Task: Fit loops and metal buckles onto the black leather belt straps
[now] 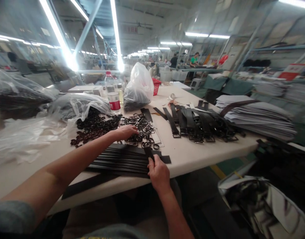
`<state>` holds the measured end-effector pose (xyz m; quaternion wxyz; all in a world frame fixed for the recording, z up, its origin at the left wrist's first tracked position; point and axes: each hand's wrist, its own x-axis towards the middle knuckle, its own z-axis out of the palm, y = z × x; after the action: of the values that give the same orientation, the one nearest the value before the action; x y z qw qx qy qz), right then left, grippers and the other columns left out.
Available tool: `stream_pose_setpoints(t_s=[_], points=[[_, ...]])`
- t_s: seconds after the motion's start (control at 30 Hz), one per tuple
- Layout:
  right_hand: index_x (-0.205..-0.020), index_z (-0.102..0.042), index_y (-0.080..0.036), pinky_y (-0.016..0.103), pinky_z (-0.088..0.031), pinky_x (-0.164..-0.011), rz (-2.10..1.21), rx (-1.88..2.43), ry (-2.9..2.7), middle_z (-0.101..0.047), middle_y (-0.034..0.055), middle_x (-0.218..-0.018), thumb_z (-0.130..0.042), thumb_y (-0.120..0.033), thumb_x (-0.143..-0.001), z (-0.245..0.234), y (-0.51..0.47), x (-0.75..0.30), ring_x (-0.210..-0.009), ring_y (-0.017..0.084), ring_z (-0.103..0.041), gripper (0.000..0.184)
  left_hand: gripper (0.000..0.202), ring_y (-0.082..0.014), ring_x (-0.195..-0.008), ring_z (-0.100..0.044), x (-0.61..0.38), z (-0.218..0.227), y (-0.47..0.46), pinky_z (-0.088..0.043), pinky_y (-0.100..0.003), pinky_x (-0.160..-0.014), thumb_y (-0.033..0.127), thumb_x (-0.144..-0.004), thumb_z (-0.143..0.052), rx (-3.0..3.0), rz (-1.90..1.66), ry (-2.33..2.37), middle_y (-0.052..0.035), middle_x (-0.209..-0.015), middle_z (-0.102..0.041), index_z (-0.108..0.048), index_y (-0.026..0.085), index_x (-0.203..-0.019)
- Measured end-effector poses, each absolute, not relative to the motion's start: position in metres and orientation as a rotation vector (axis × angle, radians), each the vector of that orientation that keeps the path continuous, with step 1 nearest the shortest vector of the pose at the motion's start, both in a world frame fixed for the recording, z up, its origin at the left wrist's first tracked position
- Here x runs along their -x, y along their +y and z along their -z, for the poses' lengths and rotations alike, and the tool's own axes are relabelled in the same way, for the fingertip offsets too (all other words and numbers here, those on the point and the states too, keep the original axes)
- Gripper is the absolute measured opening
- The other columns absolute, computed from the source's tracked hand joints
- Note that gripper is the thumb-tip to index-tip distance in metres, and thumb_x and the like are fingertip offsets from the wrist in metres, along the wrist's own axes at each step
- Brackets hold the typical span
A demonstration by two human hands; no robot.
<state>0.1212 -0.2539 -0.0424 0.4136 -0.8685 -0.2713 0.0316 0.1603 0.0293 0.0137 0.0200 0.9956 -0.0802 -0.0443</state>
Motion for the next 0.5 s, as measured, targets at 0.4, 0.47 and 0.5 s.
stream_pose_setpoints(t_s=[0.4,0.47,0.5], points=[[-0.08,-0.049,-0.023,0.024,-0.04,-0.058,-0.082,2.192,-0.691,-0.066,-0.0003,-0.065,-0.037,-0.039,-0.098,0.042,-0.253,-0.121,-0.054,0.015,-0.063,0.027,0.031,-0.0239,-0.099,-0.064,-0.171,-0.036,0.038,-0.049,-0.028,-0.082,0.028,-0.07,-0.077,-3.33,0.468,-0.105,-0.0064,-0.106,-0.071,-0.073,0.024,-0.101],[-0.08,-0.05,-0.022,0.024,-0.04,-0.058,-0.094,2.196,-0.691,-0.067,-0.0002,-0.066,-0.037,-0.037,-0.098,0.042,-0.253,-0.121,-0.054,0.015,-0.062,0.027,0.032,-0.024,-0.096,-0.065,-0.173,-0.037,0.04,-0.049,-0.028,-0.078,0.032,-0.068,-0.079,-3.35,0.5,-0.049,-0.0051,-0.1,-0.073,-0.073,0.024,-0.098],[-0.081,-0.05,-0.022,0.023,-0.039,-0.058,-0.098,2.2,-0.689,-0.067,-0.0001,-0.067,-0.038,-0.037,-0.098,0.042,-0.252,-0.121,-0.054,0.014,-0.062,0.026,0.032,-0.0237,-0.094,-0.066,-0.173,-0.037,0.041,-0.049,-0.027,-0.076,0.033,-0.067,-0.08,-3.356,0.511,-0.02,-0.0045,-0.098,-0.074,-0.073,0.024,-0.096]])
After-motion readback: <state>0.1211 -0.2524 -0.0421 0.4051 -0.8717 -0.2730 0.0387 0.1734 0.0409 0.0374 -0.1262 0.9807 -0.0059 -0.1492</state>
